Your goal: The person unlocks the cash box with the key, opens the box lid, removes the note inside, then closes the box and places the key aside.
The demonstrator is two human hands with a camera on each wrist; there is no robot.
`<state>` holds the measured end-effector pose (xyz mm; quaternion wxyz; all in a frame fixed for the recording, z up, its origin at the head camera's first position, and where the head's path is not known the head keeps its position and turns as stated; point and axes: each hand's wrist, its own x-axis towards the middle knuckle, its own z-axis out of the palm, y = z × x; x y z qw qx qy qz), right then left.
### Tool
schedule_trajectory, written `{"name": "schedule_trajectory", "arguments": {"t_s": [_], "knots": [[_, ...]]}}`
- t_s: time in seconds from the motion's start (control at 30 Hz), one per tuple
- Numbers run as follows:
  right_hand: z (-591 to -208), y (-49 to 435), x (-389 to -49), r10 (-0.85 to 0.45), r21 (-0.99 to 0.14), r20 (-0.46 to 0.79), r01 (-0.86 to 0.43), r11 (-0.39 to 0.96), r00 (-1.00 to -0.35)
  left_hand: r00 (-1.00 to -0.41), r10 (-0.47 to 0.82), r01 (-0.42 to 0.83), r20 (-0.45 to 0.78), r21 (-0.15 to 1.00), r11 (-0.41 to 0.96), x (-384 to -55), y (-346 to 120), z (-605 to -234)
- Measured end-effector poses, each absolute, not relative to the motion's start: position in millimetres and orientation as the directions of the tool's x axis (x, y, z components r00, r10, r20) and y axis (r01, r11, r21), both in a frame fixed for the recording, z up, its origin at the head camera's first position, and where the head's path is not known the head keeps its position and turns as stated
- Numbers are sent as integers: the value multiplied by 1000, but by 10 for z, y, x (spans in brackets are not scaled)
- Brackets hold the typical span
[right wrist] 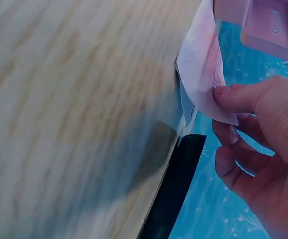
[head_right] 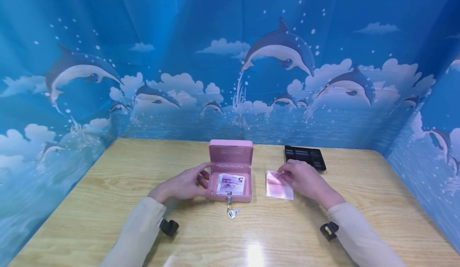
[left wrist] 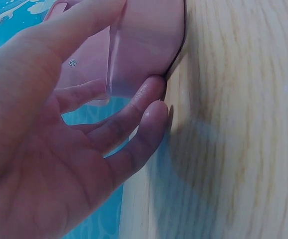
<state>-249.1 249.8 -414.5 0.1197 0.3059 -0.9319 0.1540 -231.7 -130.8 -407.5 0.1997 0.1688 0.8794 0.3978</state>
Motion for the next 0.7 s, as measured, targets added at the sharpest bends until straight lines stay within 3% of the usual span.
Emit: {"name": "schedule_trajectory", "arguments": {"t_s": [0.5, 0.7], "knots": [[-4120, 2470, -2509, -513, -119, 291, -562, 818, -808, -862, 455, 134, -224, 765, 630, -2311, -1305, -4065], [-4079, 2419, -2452, -499, -145, 302, -557, 818, -812, -861, 456, 132, -224, 768, 626, -2312, -1314, -4069]]}}
